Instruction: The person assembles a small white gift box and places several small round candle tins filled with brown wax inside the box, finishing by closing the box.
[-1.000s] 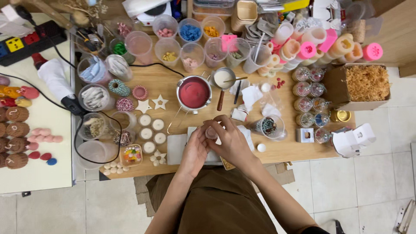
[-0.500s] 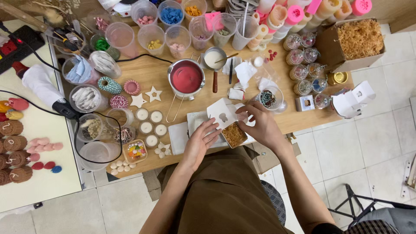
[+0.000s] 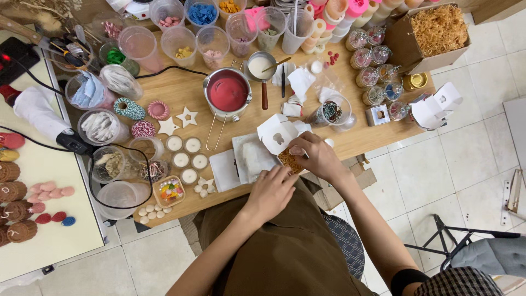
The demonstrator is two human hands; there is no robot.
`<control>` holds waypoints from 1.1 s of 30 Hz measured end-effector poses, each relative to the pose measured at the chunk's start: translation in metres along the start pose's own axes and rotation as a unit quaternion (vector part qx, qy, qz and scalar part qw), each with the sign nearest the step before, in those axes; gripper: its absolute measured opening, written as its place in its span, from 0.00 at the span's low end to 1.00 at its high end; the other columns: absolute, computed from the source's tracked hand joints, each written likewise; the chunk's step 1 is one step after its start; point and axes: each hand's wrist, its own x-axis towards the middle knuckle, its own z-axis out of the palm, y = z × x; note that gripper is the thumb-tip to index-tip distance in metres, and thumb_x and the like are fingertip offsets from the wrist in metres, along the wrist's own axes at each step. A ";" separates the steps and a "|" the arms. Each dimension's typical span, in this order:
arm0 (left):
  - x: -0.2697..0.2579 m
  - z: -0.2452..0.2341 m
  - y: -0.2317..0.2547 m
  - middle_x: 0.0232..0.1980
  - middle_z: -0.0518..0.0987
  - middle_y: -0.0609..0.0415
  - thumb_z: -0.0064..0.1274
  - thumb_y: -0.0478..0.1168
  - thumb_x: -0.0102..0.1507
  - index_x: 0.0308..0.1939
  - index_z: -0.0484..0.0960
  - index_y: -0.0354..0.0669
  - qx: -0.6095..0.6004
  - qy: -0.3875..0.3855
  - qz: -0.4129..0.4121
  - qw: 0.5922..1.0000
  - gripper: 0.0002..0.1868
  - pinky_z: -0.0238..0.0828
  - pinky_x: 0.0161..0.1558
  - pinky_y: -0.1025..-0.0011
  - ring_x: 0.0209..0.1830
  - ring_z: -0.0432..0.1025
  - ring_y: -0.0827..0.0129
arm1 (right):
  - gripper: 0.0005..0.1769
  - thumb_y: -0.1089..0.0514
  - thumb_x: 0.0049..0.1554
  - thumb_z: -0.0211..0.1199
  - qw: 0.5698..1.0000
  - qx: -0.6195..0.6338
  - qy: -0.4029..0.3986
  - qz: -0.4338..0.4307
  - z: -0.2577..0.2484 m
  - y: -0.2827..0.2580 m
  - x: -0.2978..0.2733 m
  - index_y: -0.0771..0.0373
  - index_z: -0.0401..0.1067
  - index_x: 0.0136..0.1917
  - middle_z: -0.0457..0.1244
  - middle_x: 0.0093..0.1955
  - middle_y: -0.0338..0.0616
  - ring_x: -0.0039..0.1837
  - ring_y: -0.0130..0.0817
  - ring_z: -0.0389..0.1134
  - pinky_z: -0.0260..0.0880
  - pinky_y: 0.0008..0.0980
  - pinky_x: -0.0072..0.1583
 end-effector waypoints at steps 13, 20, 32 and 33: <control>0.010 0.051 -0.009 0.67 0.71 0.48 0.59 0.48 0.60 0.70 0.68 0.39 0.122 -0.023 0.046 0.991 0.37 0.56 0.67 0.55 0.69 0.62 0.62 | 0.17 0.60 0.48 0.70 0.999 -0.011 0.006 -0.037 -0.001 0.006 0.000 0.58 0.77 0.52 0.70 0.50 0.41 0.56 0.43 0.68 0.70 0.42 0.53; 0.015 0.055 -0.007 0.67 0.71 0.47 0.59 0.51 0.59 0.71 0.67 0.35 0.125 -0.001 0.025 0.992 0.40 0.55 0.67 0.55 0.70 0.61 0.61 | 0.14 0.59 0.48 0.72 0.998 -0.011 0.014 -0.054 0.007 0.019 -0.003 0.58 0.78 0.50 0.71 0.49 0.39 0.57 0.42 0.68 0.69 0.42 0.54; 0.013 0.062 -0.010 0.64 0.73 0.47 0.58 0.46 0.62 0.63 0.74 0.33 0.121 -0.005 0.003 0.993 0.30 0.55 0.69 0.54 0.69 0.63 0.59 | 0.20 0.58 0.44 0.76 0.992 0.027 0.079 -0.094 0.003 0.023 -0.007 0.61 0.78 0.51 0.69 0.57 0.44 0.58 0.43 0.67 0.68 0.41 0.59; 0.014 0.060 -0.010 0.64 0.73 0.47 0.57 0.46 0.62 0.63 0.74 0.33 0.118 0.001 0.002 0.993 0.29 0.55 0.68 0.54 0.68 0.63 0.59 | 0.21 0.58 0.44 0.76 0.991 0.042 0.091 -0.093 -0.002 0.025 -0.008 0.62 0.78 0.52 0.69 0.59 0.46 0.58 0.43 0.66 0.68 0.41 0.60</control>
